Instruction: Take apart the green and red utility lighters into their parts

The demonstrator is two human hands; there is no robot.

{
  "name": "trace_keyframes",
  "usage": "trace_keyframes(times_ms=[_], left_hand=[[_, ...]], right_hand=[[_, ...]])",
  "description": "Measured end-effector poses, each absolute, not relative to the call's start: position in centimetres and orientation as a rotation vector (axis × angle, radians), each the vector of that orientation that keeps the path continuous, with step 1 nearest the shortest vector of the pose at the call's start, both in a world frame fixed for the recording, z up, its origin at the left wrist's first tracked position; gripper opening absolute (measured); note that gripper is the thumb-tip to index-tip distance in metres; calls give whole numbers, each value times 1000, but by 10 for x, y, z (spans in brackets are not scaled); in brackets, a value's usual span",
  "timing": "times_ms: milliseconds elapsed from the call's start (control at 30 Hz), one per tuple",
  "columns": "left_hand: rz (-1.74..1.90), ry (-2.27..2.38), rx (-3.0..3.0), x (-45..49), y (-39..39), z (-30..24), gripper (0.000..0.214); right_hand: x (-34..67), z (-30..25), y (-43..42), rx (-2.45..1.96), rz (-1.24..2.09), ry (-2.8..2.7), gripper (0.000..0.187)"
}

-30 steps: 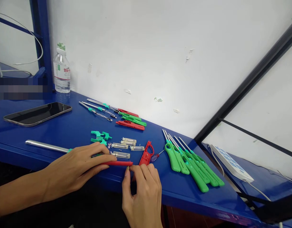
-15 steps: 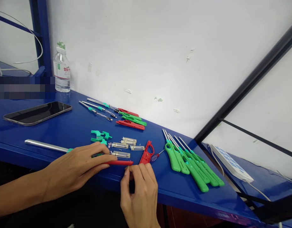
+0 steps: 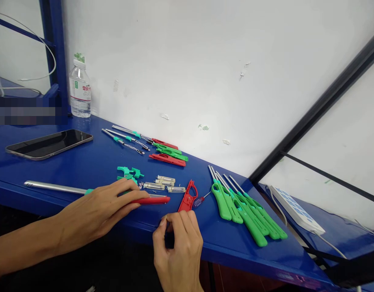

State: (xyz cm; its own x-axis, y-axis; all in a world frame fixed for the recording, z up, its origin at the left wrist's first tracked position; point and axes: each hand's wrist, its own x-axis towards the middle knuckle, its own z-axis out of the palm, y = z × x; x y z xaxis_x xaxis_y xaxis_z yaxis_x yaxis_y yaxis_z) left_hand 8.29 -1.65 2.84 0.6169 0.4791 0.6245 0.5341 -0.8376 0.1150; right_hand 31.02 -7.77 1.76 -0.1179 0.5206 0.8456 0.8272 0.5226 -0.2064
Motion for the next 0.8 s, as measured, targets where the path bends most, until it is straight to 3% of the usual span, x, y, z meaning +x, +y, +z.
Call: trace_keyframes(times_ms=[367, 500, 800], left_hand=[[-1011, -817, -2828, 81, -16, 27, 30], [-982, -831, -2854, 80, -20, 28, 29], [-1061, -771, -2808, 78, -21, 31, 39]], right_hand=[[349, 29, -81, -1224, -475, -1684, 16], [385, 34, -67, -1542, -328, -1727, 30], [402, 34, -43, -1567, -220, -1915, 38]])
